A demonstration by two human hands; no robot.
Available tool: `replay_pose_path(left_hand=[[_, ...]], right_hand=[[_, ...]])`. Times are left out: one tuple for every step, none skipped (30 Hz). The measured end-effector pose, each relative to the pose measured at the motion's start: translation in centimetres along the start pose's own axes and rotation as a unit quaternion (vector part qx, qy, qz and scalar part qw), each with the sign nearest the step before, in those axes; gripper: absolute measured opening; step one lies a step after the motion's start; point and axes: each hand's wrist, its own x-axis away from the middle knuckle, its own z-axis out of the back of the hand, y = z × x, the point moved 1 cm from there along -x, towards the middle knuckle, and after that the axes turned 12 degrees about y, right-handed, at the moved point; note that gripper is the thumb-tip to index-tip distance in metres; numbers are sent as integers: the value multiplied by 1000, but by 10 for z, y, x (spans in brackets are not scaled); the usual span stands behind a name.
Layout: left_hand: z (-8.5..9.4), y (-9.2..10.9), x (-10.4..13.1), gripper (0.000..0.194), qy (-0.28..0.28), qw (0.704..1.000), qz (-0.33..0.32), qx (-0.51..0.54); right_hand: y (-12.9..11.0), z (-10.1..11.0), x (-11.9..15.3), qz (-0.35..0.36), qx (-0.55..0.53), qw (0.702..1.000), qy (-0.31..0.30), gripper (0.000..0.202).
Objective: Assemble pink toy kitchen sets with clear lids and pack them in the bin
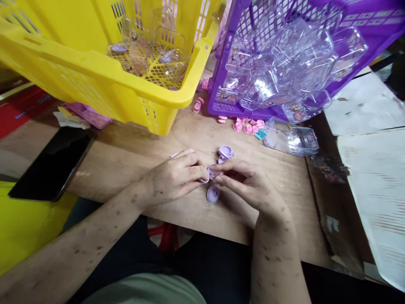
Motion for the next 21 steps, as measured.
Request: replay_pose_path(left_hand=[[0, 0, 0, 17, -4, 1000, -2, 3], [0, 0, 0, 17, -10, 1000, -2, 6], [-1, 0, 0, 16, -16, 1000, 0, 8], [0, 0, 0, 16, -22, 1000, 3, 10], [0, 0, 0, 15, -29, 1000, 7, 11], [0, 0, 1, 14, -35, 999, 11, 13], [0, -1, 1, 14, -41, 999, 14, 15], [0, -1, 1, 14, -45, 999, 14, 17], [0, -2, 2, 15, -46, 999, 12, 20], [0, -2, 2, 15, -47, 999, 10, 21], [0, -2, 2, 16, -49, 999, 9, 22], [1, -2, 2, 16, -51, 998, 10, 21], [1, -1, 2, 16, -56, 998, 12, 19], [1, -1, 2, 16, -61, 998, 13, 17], [1, 0, 1, 15, -67, 997, 16, 15], [1, 0, 1, 15, -69, 997, 20, 15], [1, 0, 2, 15, -71, 997, 25, 17], [1, 0, 2, 15, -71, 997, 31, 21], [1, 0, 3, 15, -71, 997, 34, 26], [1, 0, 3, 15, -72, 996, 37, 31], [1, 0, 4, 15, -74, 996, 38, 36]], right_hand=[[1, 0, 0, -16, -24, 1000, 1, 21], [1, -1, 1, -34, -52, 998, -4, 25], [1, -2, 1, -49, -75, 996, -11, 29], [1, -3, 2, -59, -87, 994, -20, 31], [1, -3, 2, -67, -86, 994, -28, 33], [0, -3, 3, -71, -80, 994, -32, 34], [0, -3, 3, -72, -72, 994, -33, 35], [0, -3, 3, -72, -64, 995, -35, 36], [0, -2, 4, -69, -58, 995, -36, 36], [0, -2, 4, -65, -54, 996, -36, 35], [0, -1, 4, -60, -54, 996, -35, 35], [0, -1, 4, -55, -56, 996, -34, 35], [0, 0, 4, -50, -59, 996, -34, 34], [0, 0, 4, -47, -60, 996, -35, 34], [0, 0, 5, -46, -58, 997, -35, 33], [1, 0, 4, -45, -54, 997, -36, 33], [1, 0, 4, -47, -50, 997, -39, 33], [0, 0, 5, -50, -45, 997, -42, 33], [0, -1, 5, -56, -43, 996, -47, 34], [0, -1, 5, -62, -43, 996, -53, 35], [0, -2, 5, -68, -45, 995, -60, 35]])
